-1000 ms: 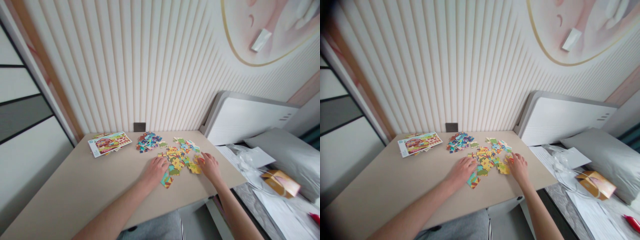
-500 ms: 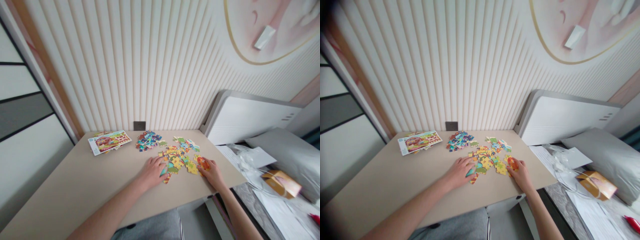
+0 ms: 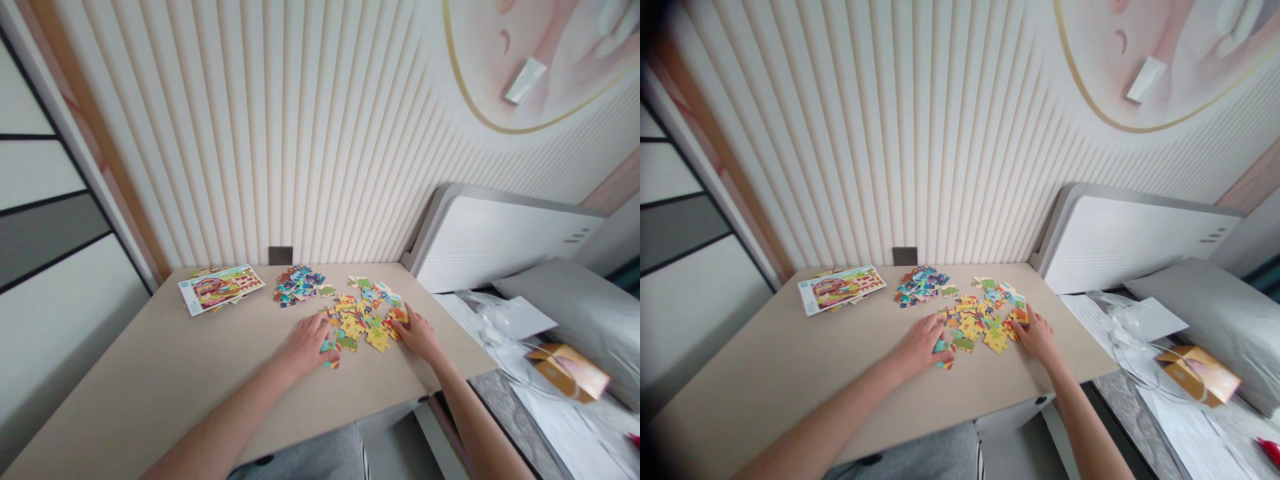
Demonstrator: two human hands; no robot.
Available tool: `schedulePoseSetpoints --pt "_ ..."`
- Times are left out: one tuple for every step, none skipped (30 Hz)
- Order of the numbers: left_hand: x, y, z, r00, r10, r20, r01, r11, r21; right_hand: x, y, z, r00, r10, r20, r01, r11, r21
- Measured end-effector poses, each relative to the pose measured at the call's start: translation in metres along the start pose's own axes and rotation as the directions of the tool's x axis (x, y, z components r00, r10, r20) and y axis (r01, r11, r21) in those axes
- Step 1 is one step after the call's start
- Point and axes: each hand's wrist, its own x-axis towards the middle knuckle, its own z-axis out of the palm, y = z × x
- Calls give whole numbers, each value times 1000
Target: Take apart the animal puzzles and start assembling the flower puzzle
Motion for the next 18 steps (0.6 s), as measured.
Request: schedulePoseSetpoints --pt "0 0 0 1000 -1 0 1 1000 -17 -3 3 1 999 -10 39 11 1000 -23" --pt "0 0 1 1000 -3 1 3 999 -34 -6 4 2 998 -28 60 29 999 -23" --pt "1 0 1 1000 -5 0 5 999 -49 -9 5 3 996 -49 70 49 999 -8" --pt "1 1 2 1000 -7 0 7 998 -63 -12 6 4 995 -68 71 66 998 19" --pt "0 1 2 1000 -8 1 8 997 -77 -14 5 4 994 -82 72 78 996 53" --pt "0 2 3 1000 -11 1 11 996 -90 -16 5 5 993 -90 74 83 992 93" --pt "0 2 3 1000 -13 2 13 995 -103 -17 4 6 993 -90 74 80 987 137" --pt "0 2 4 1000 -15 1 15 993 -116 -18 2 7 994 -84 67 71 981 180" --pt "0 2 5 1000 -16 0 16 992 -128 -19 1 8 996 -74 55 60 974 220" --pt "0 1 5 1000 -17 -3 17 990 -141 -20 -1 9 997 -61 36 49 965 257" --pt "0 1 6 1000 -21 -8 19 988 -154 -20 -3 10 999 -48 13 42 955 295" --pt "1 0 7 1000 -25 -14 22 986 -168 -21 -5 12 999 -38 -12 40 942 334" --pt "1 0 7 999 -30 -19 26 983 -180 -20 -7 13 999 -32 -35 42 926 375" --pt "1 -1 8 999 -38 -25 33 981 -191 -20 -10 14 998 -23 -56 44 908 416" --pt "2 -1 8 998 -46 -32 39 979 -202 -19 -12 15 997 -9 -75 42 889 456" --pt "2 -1 9 998 -54 -40 44 976 -211 -16 -15 16 996 11 -90 35 871 491" --pt "2 -2 9 997 -57 -45 46 975 -219 -13 -18 16 995 31 -99 25 856 517" --pt "3 -2 10 997 -58 -49 46 974 -223 -9 -22 16 994 45 -102 17 844 536"
